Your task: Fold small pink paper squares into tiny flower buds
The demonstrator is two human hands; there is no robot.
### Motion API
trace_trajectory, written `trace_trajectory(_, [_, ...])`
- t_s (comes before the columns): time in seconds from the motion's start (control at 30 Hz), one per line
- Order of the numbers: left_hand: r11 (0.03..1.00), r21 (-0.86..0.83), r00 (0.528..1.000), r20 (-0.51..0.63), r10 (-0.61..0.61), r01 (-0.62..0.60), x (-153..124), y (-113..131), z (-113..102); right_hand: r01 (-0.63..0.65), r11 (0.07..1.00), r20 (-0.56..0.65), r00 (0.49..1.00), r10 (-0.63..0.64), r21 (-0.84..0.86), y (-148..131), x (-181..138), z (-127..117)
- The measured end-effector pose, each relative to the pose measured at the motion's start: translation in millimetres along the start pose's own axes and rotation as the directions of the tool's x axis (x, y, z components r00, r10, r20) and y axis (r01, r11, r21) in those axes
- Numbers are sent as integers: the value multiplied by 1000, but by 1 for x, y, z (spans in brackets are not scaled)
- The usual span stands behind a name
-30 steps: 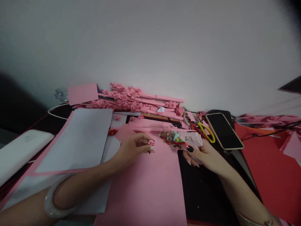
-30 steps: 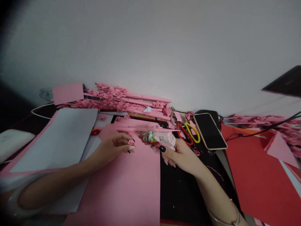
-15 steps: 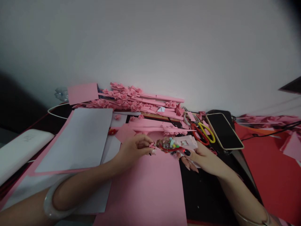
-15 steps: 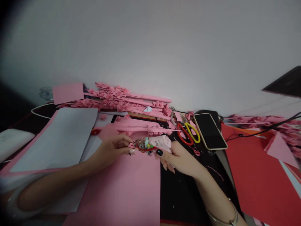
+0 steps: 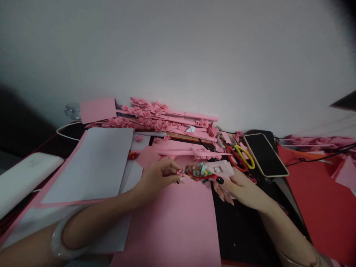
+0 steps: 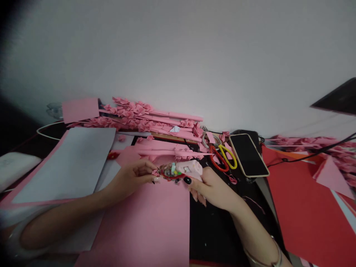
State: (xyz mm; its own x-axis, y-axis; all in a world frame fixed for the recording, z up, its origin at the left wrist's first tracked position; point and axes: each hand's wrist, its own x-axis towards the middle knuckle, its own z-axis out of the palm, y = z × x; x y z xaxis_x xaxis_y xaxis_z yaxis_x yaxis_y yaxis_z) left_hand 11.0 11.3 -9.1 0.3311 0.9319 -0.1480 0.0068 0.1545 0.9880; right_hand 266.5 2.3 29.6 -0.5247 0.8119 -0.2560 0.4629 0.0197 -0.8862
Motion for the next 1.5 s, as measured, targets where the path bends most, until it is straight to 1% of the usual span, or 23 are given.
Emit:
trace_trajectory(0.2, [1000,23,1000,-20,-3,3,0,-1,0,12,1000,-15,1000,-12,-5,0,0,1])
trace_trajectory(0.3, [999,54,999,-41,6,-4,0,-1,-1,26,999,-9,1000,-27,-44,1,0,1])
trace_trajectory(0.47, [995,103,999,-48,19,-14,1,-1,-2,58,980,-18,998,-63,-192,-5,1,3])
trace_trajectory(0.53, [996,89,999,-43,28,-24,1,0,-2,84,958,-52,993,-102,-275,-11,1,4])
trace_trajectory(0.57, [997,75,999,-42,28,-25,1,1,-2,100,936,-93,986,-139,-337,-14,1,4])
trace_trajectory(0.63, [999,45,999,-40,21,-19,2,2,-2,110,885,-182,960,-212,-453,-18,2,4])
trace_trajectory(0.7, [1000,24,999,-43,9,-8,2,4,-1,65,845,-294,921,-256,-531,-20,3,2])
trace_trajectory(0.77, [1000,14,999,-46,0,0,2,5,-1,-23,838,-439,859,-263,-546,-18,4,-1])
trace_trajectory(0.83, [1000,12,999,-51,-10,11,1,5,-1,-108,852,-574,781,-246,-513,-14,7,-5])
trace_trajectory(0.87, [1000,14,998,-54,-15,16,1,5,-1,-138,855,-612,755,-236,-500,-11,8,-8])
trace_trajectory(0.9, [1000,18,998,-55,-20,21,1,5,-1,-151,857,-628,744,-230,-492,-7,10,-10])
trace_trajectory(0.97, [999,37,998,-54,-19,21,2,5,-2,-163,863,-614,765,-195,-478,2,14,-12])
trace_trajectory(1.0, [999,50,999,-50,-13,16,3,5,-2,-156,873,-617,764,-189,-462,7,16,-13])
trace_trajectory(1.07, [997,71,999,-43,0,3,6,4,-4,-148,895,-601,785,-153,-421,15,21,-12])
trace_trajectory(1.13, [997,82,999,-44,7,-4,10,4,-7,-115,903,-567,809,-157,-415,22,25,-9])
trace_trajectory(1.2, [995,97,998,-55,-4,9,15,3,-11,-70,914,-551,815,-179,-400,26,28,-7])
trace_trajectory(1.3, [993,114,998,-62,-28,35,23,4,-16,-2,916,-546,803,-238,-401,28,31,-4])
trace_trajectory(1.4, [996,85,998,-56,-28,32,28,7,-19,30,889,-563,764,-315,-457,27,30,-7])
trace_trajectory(1.43, [997,70,998,-55,-24,28,28,9,-20,10,871,-570,753,-329,-490,26,29,-9])
trace_trajectory(1.5, [999,45,998,-59,-11,14,29,13,-21,-76,813,-539,783,-310,-577,21,25,-15])
